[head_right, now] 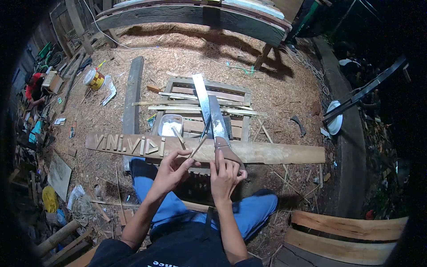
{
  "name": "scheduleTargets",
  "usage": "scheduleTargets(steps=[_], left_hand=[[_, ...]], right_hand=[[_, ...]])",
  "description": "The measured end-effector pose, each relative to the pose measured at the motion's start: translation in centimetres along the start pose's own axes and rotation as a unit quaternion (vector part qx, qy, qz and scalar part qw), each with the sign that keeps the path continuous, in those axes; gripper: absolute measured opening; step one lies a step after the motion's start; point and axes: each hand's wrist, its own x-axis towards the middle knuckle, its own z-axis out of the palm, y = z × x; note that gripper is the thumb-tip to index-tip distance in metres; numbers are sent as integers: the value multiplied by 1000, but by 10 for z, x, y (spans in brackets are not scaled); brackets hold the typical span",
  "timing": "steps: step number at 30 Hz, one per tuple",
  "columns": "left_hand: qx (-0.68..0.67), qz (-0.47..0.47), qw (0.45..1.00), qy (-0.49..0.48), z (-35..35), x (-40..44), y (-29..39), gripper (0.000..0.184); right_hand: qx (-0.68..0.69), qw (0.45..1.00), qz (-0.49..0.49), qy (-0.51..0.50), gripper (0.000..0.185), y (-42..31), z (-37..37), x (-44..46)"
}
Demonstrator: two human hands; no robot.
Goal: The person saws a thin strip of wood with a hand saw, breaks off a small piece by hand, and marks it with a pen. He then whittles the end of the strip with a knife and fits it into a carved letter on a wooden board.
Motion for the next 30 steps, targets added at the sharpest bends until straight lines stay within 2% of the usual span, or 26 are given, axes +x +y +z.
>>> scheduleTargets(steps=[9, 13, 14, 16, 18, 19, 21, 22, 24, 26, 28, 30], left_hand=[[17, -22, 1000, 0, 11, 0, 1, 26], [102, 60, 993, 20, 14, -3, -2, 28], [146, 89, 985, 26, 15, -3, -2, 28], [144, 77, 986, 27, 19, -6, 5, 26], [141, 65, 987, 28, 22, -10, 12, 25], [175, 68, 982, 12, 23, -12, 15, 23], [226, 52, 973, -12, 28, -20, 30, 22], [226, 51, 973, -14, 29, -21, 32, 22], [350, 161, 923, -15, 29, -26, 32, 26], [348, 179, 920, -11, 28, -29, 28, 27], [431, 264, 863, -10, 27, -34, 37, 28], [436, 273, 857, -7, 28, -38, 42, 28]], right_hand=[[57, 998, 27, -12, 44, 0, -26, 3], [144, 989, 14, 18, 45, -3, -46, 11], [157, 987, 6, 24, 44, -6, -54, 14], [169, 985, -2, 29, 44, -11, -67, 20], [245, 969, -22, 17, 45, -14, -77, 27], [243, 970, -20, 17, 45, -17, -84, 31], [191, 976, -102, 17, 43, -21, -96, 38], [190, 977, -100, 17, 43, -20, -101, 39], [135, 971, -196, -27, 39, -14, -108, 42], [164, 965, -196, -48, 33, -11, -112, 45], [150, 963, -214, -65, 28, -8, -117, 46], [163, 959, -219, -72, 26, -7, -117, 46]])
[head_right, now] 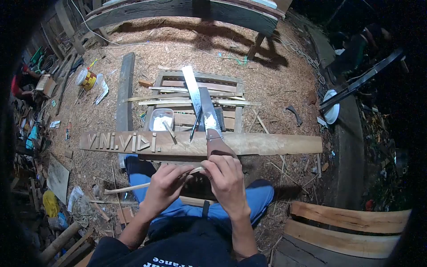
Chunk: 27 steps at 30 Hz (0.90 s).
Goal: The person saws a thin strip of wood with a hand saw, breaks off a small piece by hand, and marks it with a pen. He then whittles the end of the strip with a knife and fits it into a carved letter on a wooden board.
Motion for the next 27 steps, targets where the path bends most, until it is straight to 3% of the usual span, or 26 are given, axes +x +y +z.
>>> scheduleTargets(steps=[6, 11, 27], left_hand=[[67, -11, 997, -40, -11, -10, 0, 31], [119, 71, 990, 26, -12, -11, -3, 38], [223, 139, 962, 78, -23, -5, -5, 34]], right_hand=[[27, 999, -41, -8, 21, -8, 0, 1], [38, 999, -36, -1, 18, -16, 1, 1], [74, 988, 127, 54, 5, -59, 12, -7]])
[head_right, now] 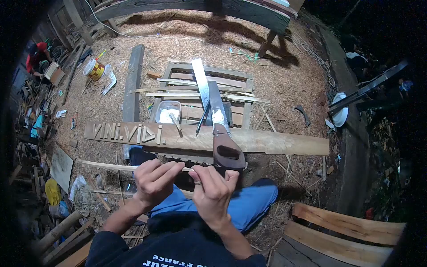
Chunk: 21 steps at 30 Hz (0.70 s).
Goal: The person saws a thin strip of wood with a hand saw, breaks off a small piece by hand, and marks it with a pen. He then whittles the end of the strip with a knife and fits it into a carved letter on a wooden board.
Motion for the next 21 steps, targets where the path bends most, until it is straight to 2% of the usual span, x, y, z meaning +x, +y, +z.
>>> scheduleTargets(steps=[3, 5, 6, 10, 12, 13, 16, 18, 21], left_hand=[[2, 2, 1000, -9, 1, 0, -4, 33], [-5, 1, 999, -42, 0, 1, -7, 34], [-10, -2, 997, -72, -1, 1, -9, 35], [-33, 6, 996, -83, -13, 8, -13, 38], [14, 59, 994, -94, -21, 7, -18, 40], [14, 59, 994, -94, -23, 8, -17, 40], [56, 68, 990, -112, -30, 8, -13, 39], [63, 76, 986, -134, -31, 10, -13, 40], [77, 86, 982, -149, -29, 13, -11, 40]], right_hand=[[26, 999, 43, 2, 6, -1, 0, 4], [50, 998, 27, -41, 18, 11, -3, 10], [71, 993, 55, -78, 20, 13, -7, 12], [118, 981, 75, -137, 19, 20, -19, 14], [166, 957, 131, -198, 23, 23, -27, 17], [167, 957, 131, -198, 23, 25, -28, 19], [189, 950, 111, -223, 22, 30, -31, 23], [151, 960, 35, -235, 24, 34, -33, 26], [96, 972, -25, -213, 24, 36, -33, 28]])
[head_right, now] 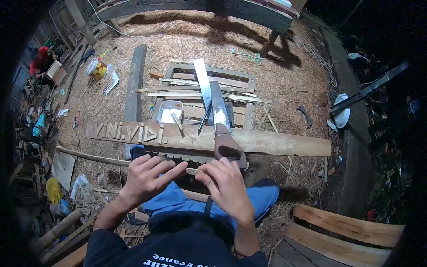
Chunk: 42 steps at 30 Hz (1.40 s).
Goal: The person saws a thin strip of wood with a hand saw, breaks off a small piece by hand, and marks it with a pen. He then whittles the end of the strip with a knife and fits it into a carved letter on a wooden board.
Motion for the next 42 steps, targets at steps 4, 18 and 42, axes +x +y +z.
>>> scheduleTargets(steps=[4, 18, 42], left_hand=[[2, 9, 1000, 16, 6, 5, 1, 42], [-26, 37, 999, 27, 13, 6, 10, 30], [-45, -62, 997, -6, 12, 8, 42, 17]], right_hand=[[-13, 1000, -2, 23, 23, -2, -4, -5], [128, 987, 58, 74, 15, -4, -2, -24], [-294, 912, -208, 195, 13, 34, 16, -27]])
